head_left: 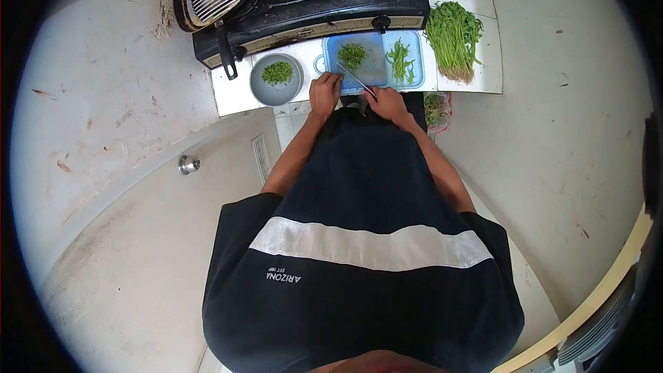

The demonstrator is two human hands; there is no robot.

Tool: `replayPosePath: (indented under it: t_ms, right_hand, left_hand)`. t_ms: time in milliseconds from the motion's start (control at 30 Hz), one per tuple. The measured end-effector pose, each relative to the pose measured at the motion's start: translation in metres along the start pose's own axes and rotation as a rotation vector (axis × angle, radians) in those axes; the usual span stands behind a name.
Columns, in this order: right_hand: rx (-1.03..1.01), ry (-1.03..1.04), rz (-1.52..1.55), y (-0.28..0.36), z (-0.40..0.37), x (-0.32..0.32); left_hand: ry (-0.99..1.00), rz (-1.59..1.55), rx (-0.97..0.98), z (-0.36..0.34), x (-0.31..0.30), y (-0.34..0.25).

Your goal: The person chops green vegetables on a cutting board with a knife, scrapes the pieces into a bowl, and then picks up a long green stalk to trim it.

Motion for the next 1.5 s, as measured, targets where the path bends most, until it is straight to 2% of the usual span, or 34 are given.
replayPosePath:
  t_ms: [333, 667, 767, 967, 1067, 1267, 1500]
  right_hand:
    - [-0.094, -0.003, 0.04, 0.006, -0.004, 0.001]
    - [-0.048, 0.005, -0.068, 0.008, 0.003, 0.009]
    - [-0.017, 0.08, -0.037, 0.006, -0.001, 0.006]
    - [-0.021, 0.023, -0.042, 0.005, 0.003, 0.0]
    - [-0.087, -0.023, 0.065, 0.007, 0.001, -0.001]
    - [-0.095, 0.074, 0.066, 0.008, -0.001, 0.009]
    - [-0.048, 0.021, -0.117, 0.015, 0.008, 0.017]
  left_hand:
    - [-0.013, -0.003, 0.012, 0.0, -0.001, 0.001]
    - [-0.018, 0.018, 0.05, -0.001, -0.006, -0.004]
    - [-0.02, 0.009, 0.067, -0.002, -0.004, -0.003]
    - [0.007, -0.01, -0.017, 0.0, -0.005, -0.002]
    - [0.073, 0.032, -0.019, -0.001, 0.002, 0.004]
    - [-0.02, 0.003, 0.062, -0.003, -0.001, 0.003]
    - [-0.005, 0.003, 0.064, -0.007, -0.004, -0.001]
Point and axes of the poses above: each hand's wrist, its own z-axis towards the middle knuckle, its own x-axis out of the palm, y = z × x, the point moved 8 cm from there along z, towards the middle knuckle, and after that the axes turned 2 degrees about -y, right-handed, at the moved point
